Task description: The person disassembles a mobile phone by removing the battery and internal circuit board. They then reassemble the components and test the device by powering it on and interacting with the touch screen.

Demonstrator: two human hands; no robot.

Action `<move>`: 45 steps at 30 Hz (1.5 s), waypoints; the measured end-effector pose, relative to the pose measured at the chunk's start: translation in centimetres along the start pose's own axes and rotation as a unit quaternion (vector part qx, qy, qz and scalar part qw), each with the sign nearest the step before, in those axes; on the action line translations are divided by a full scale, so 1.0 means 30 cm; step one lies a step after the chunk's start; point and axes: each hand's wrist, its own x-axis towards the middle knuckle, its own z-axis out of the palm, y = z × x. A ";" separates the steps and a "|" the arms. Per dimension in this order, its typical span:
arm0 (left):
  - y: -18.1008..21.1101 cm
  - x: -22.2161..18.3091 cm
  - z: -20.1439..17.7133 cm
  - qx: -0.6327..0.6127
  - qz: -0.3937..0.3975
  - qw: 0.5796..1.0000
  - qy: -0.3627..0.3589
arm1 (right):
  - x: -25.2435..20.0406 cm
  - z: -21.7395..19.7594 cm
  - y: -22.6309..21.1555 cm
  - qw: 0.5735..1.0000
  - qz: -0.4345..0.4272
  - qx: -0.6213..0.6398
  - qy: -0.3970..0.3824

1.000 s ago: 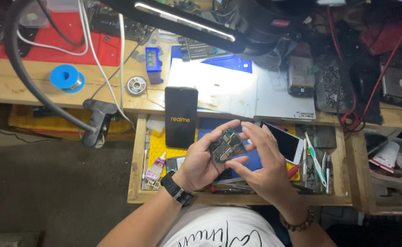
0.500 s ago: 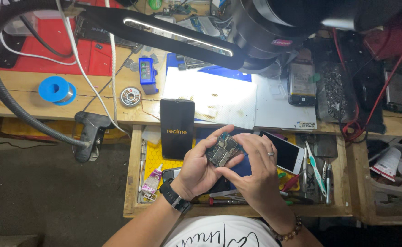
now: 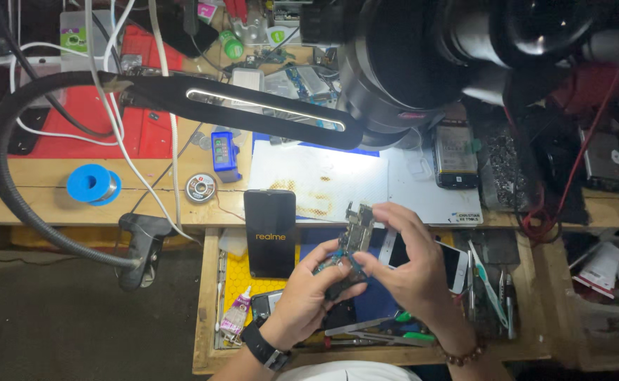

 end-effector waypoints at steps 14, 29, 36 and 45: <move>0.021 -0.024 0.036 0.295 0.083 0.948 0.083 | 0.187 0.069 0.097 0.992 -0.088 -0.040 -0.078; 0.035 -0.023 0.048 0.650 0.314 0.687 0.085 | 0.188 0.085 0.086 0.992 -0.115 -0.028 -0.045; 0.041 0.000 0.051 0.785 0.352 0.504 0.073 | 0.175 0.092 0.093 0.991 -0.135 -0.009 -0.013; 0.050 -0.001 0.070 0.793 0.383 0.466 0.081 | 0.166 0.088 0.084 0.993 -0.114 -0.018 -0.007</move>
